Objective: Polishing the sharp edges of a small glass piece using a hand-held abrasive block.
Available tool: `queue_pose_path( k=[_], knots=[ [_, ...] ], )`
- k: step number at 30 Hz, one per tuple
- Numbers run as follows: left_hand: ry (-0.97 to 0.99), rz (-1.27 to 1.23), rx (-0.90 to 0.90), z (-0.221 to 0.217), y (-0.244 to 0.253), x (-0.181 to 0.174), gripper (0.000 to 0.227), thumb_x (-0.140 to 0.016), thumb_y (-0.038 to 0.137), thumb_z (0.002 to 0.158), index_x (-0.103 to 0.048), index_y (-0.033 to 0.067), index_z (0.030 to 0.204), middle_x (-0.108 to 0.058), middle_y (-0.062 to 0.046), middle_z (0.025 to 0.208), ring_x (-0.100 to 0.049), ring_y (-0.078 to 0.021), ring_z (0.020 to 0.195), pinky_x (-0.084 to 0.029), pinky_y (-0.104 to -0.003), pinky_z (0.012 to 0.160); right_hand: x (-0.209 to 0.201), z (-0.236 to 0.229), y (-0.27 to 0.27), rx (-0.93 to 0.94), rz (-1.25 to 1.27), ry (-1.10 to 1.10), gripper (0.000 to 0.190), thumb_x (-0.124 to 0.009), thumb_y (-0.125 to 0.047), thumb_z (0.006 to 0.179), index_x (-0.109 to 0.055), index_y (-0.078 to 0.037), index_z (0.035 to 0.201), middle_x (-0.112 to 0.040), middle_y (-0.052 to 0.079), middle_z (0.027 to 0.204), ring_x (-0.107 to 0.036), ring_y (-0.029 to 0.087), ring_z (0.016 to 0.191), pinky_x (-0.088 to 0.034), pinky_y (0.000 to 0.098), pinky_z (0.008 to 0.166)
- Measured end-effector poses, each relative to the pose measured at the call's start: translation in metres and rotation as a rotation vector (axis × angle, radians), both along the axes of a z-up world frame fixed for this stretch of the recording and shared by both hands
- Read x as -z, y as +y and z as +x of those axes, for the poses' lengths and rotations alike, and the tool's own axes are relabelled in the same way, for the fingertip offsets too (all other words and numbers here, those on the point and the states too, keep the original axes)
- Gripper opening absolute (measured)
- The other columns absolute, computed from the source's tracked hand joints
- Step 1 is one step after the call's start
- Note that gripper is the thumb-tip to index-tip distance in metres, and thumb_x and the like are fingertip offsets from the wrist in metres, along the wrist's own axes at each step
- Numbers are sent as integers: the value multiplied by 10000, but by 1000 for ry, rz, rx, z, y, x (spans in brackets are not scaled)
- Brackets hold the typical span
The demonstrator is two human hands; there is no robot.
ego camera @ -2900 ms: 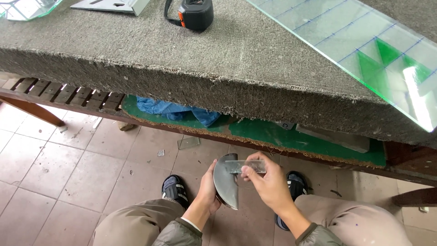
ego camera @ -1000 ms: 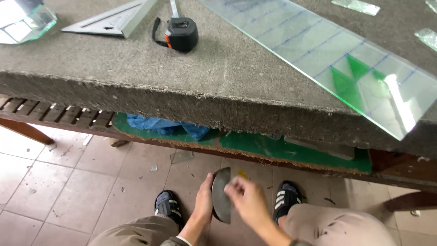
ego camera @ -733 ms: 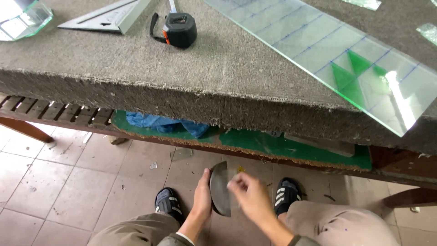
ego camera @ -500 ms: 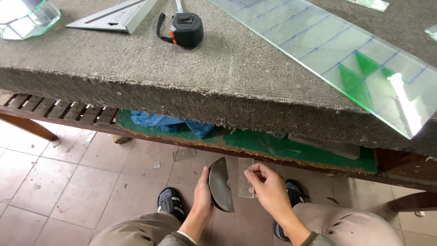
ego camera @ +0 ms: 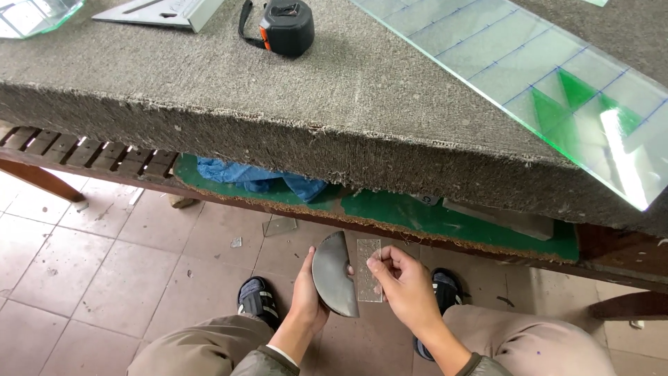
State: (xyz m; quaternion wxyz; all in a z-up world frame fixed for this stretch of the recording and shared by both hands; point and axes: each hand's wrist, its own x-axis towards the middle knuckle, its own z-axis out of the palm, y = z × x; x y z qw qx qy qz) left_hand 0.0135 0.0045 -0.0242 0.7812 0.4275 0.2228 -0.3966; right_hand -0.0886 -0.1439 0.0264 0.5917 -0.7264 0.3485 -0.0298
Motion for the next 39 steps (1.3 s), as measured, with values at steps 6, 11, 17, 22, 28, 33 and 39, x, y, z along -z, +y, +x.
queue_pose_path(
  k=[6, 11, 17, 22, 28, 33, 39],
  knots=[
    [64, 40, -23, -2, -1, -1, 614, -505, 527, 1138, -744, -37, 1167, -755, -240, 934, -699, -329, 810, -581, -435, 813, 8, -1, 1, -27, -14, -43, 218, -736, -298, 1057, -774, -131, 922, -664, -7, 683, -560, 126, 496, -480, 295, 552],
    [52, 136, -20, -3, -5, 3, 520, -570, 523, 1096, -771, 47, 1159, -802, -175, 1010, -733, -285, 898, -581, -405, 876, 10, 0, 3, -21, 6, -62, 203, -759, -266, 1045, -770, -118, 907, -661, -3, 663, -588, 127, 497, -490, 294, 536],
    [5, 73, -2, -3, -3, 10, 569, -554, 546, 1103, -756, 18, 1041, -760, -197, 860, -701, -297, 756, -571, -405, 766, 13, 0, 3, -17, 14, -61, 195, -758, -264, 1045, -770, -117, 918, -652, -7, 685, -608, 124, 516, -495, 287, 522],
    [-8, 95, -1, -3, -4, 2, 534, -548, 538, 1108, -749, 44, 1088, -761, -180, 897, -704, -289, 795, -569, -401, 798, 7, 0, 3, -33, -21, -46, 202, -754, -286, 1040, -781, -126, 920, -674, 9, 636, -579, 125, 482, -489, 291, 549],
    [-16, 88, 12, -3, -4, 3, 552, -540, 554, 1112, -742, 48, 1027, -756, -180, 855, -696, -286, 755, -561, -395, 759, 8, 0, 3, -32, -29, -38, 197, -754, -295, 1035, -790, -133, 930, -692, 4, 643, -596, 120, 486, -510, 290, 546],
    [4, 108, 14, -4, -4, -3, 587, -531, 553, 1114, -767, 19, 1057, -765, -181, 877, -702, -285, 784, -561, -387, 784, 7, 0, 4, -20, -19, -21, 196, -762, -302, 1031, -801, -132, 941, -698, 13, 636, -596, 125, 486, -509, 292, 552],
    [-42, 67, 21, -3, -4, 7, 580, -518, 559, 1118, -738, 38, 986, -748, -179, 840, -688, -283, 747, -557, -398, 747, 8, 0, 4, -33, -43, -35, 195, -763, -291, 1031, -796, -136, 917, -680, 4, 613, -587, 126, 469, -492, 295, 553]
  ],
)
